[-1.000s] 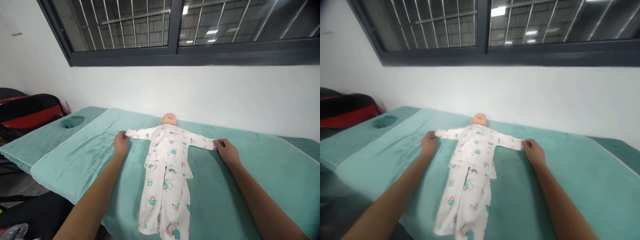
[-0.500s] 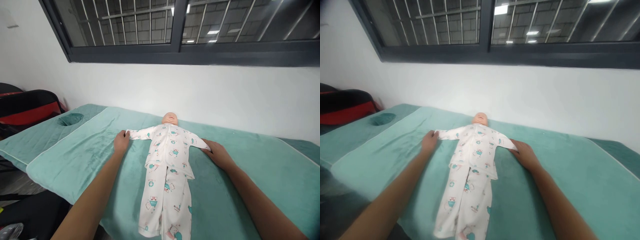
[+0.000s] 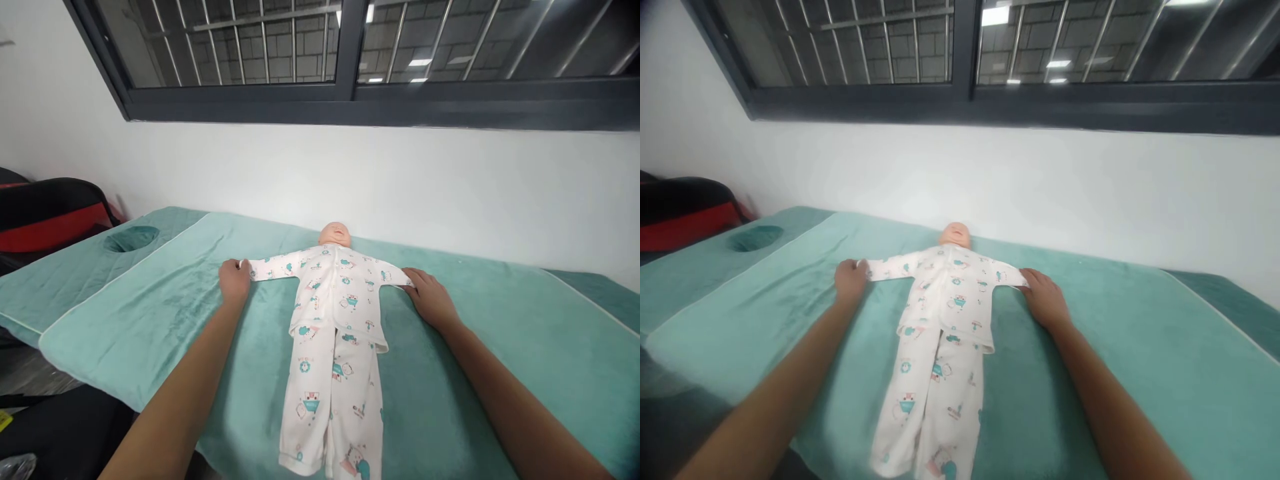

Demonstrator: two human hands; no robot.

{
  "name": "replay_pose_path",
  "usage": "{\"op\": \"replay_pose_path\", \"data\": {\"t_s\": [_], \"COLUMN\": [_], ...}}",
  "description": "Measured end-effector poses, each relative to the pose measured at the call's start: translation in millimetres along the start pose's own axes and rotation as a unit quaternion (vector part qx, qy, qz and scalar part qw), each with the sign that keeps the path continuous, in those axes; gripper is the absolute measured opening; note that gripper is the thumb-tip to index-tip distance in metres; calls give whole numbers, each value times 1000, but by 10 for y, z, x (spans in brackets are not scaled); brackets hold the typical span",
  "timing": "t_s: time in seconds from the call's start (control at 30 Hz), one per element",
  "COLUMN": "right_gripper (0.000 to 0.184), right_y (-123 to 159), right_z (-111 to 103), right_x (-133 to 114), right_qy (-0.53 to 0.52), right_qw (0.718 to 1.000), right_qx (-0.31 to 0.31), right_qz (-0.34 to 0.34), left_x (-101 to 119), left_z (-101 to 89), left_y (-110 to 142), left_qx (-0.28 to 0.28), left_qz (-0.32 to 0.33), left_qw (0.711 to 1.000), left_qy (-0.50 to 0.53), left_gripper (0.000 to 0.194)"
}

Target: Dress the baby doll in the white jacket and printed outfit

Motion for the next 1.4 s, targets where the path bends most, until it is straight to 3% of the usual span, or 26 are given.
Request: {"op": "replay_pose_path", "data": {"t_s": [0.07, 0.23, 0.37, 0.43, 0.57, 0.67, 0.83, 1.0, 1.23, 1.4], "right_gripper": [46, 50, 45, 37, 32, 34, 27, 22, 22, 26], "right_y": [-6, 65, 308, 462, 752, 875, 938, 1033, 1138, 1137], "right_z": [29, -11, -246, -304, -249, -254, -247, -276, -367, -406], "right_x": [37, 38, -359, -641, -1162, -1353, -1348, -1277, -1152, -1079], "right_qy": [-14, -17, -63, -128, -204, -209, -204, -218, -274, -291], "right_qw": [1000, 1000, 995, 988, 963, 953, 957, 961, 957, 955], "right_qx": [0, 21, 65, 33, -116, -147, -146, -121, -62, -35], "right_qz": [-9, -2, -47, -78, -132, -160, -143, -123, -74, -51], "left_x": [-8, 12, 113, 213, 496, 642, 864, 1204, 1505, 1602], "left_z": [9, 17, -76, -144, -193, -234, -362, -268, -232, -270], "left_y": [8, 44, 158, 286, 693, 1045, 1613, 2090, 2086, 2187], "left_qx": [3, -4, 6, 12, -37, -77, -116, -190, -132, -112], "left_qz": [6, 38, 72, 102, 216, 276, 330, 382, 375, 417], "left_qw": [1000, 999, 997, 995, 975, 957, 933, 903, 917, 902], "left_qy": [-7, -11, -11, -8, 23, 46, 81, 54, -35, 4], "left_gripper": [9, 30, 32, 30, 19, 19, 22, 34, 18, 16]}}
Point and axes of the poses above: each hand's wrist, its own y-axis away from the middle knuckle, its own z-axis out of the palm, x = y × z, the point moved 8 cm from there along -y, towards the middle knuckle, and after that the axes turned 5 degrees about -x, right-handed, at the moved point
